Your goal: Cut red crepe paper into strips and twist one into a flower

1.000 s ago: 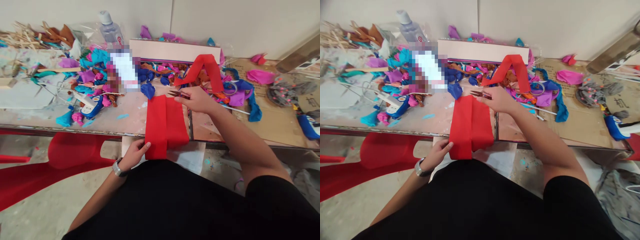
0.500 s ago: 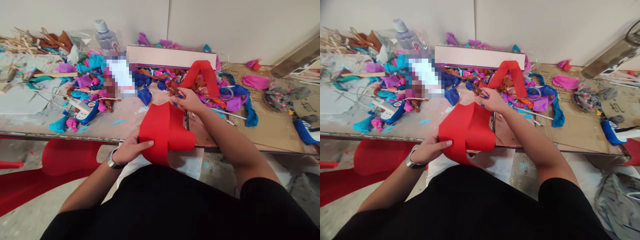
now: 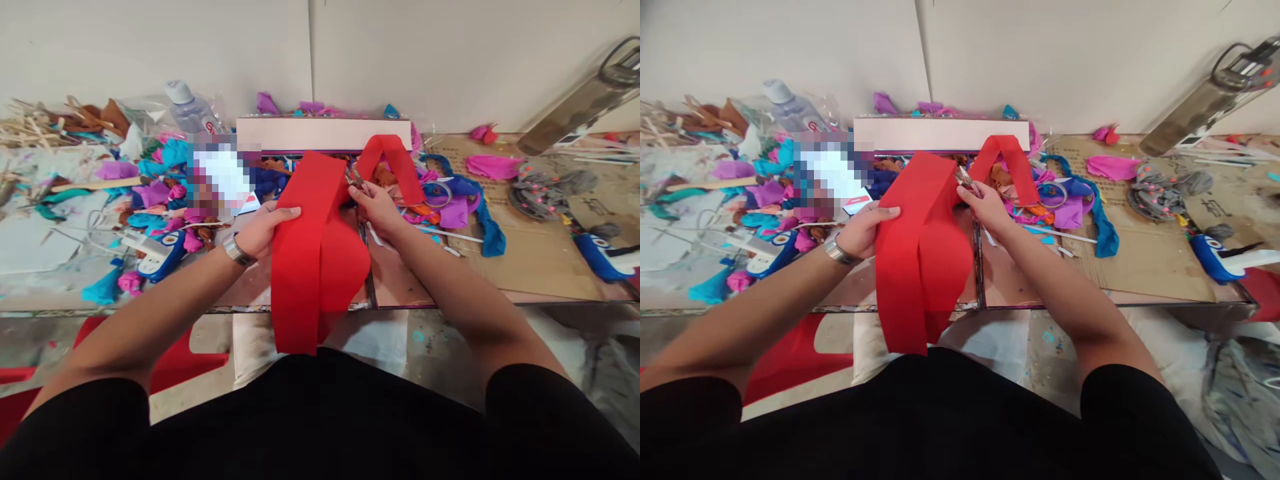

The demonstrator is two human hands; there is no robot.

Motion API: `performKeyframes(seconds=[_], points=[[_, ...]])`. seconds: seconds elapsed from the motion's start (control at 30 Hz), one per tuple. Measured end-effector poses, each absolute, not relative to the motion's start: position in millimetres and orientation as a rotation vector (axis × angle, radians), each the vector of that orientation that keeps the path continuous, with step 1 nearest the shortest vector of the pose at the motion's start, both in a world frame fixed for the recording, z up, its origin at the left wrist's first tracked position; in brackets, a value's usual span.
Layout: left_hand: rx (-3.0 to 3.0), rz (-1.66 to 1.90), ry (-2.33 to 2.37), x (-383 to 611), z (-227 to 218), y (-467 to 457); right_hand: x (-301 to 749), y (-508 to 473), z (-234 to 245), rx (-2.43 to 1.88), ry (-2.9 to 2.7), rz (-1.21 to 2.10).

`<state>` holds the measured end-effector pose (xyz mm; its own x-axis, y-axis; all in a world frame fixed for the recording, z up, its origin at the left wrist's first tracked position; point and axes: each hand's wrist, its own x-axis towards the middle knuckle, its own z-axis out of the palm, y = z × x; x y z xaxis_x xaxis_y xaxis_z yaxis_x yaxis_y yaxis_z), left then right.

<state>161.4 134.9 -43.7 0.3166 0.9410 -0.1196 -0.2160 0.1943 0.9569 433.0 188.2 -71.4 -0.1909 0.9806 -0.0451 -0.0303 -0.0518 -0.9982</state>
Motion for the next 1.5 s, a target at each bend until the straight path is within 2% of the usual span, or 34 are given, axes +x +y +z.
performKeyframes(seconds=[0.3,0.53,0.8,1.07,1.27,1.5], points=[[1.293,1.202,0.963,161.0,-79.4,150.1,425.6,180.1,-71.9,-1.116,-1.145,1.508],[1.579,1.159,1.075,151.0,-80.3,152.1,431.9,187.0,-69.9,-1.123,-1.204,0.966],[1.697,1.042,1.294,145.4,-67.0,148.7,388.9,110.0,-28.0,-0.956,-0.899,1.852],[1.712,0.948,1.334,145.5,-60.1,148.7,393.4,75.1,-40.7,-0.624,-0.831,2.408],[1.785,0.942,1.271,141.7,-61.2,148.3,398.0,74.8,-59.2,-0.585,-0.701,2.604],[1.880,0.866,1.278,143.7,-56.1,141.2,395.6,77.0,-64.1,-0.703,-0.597,2.591]])
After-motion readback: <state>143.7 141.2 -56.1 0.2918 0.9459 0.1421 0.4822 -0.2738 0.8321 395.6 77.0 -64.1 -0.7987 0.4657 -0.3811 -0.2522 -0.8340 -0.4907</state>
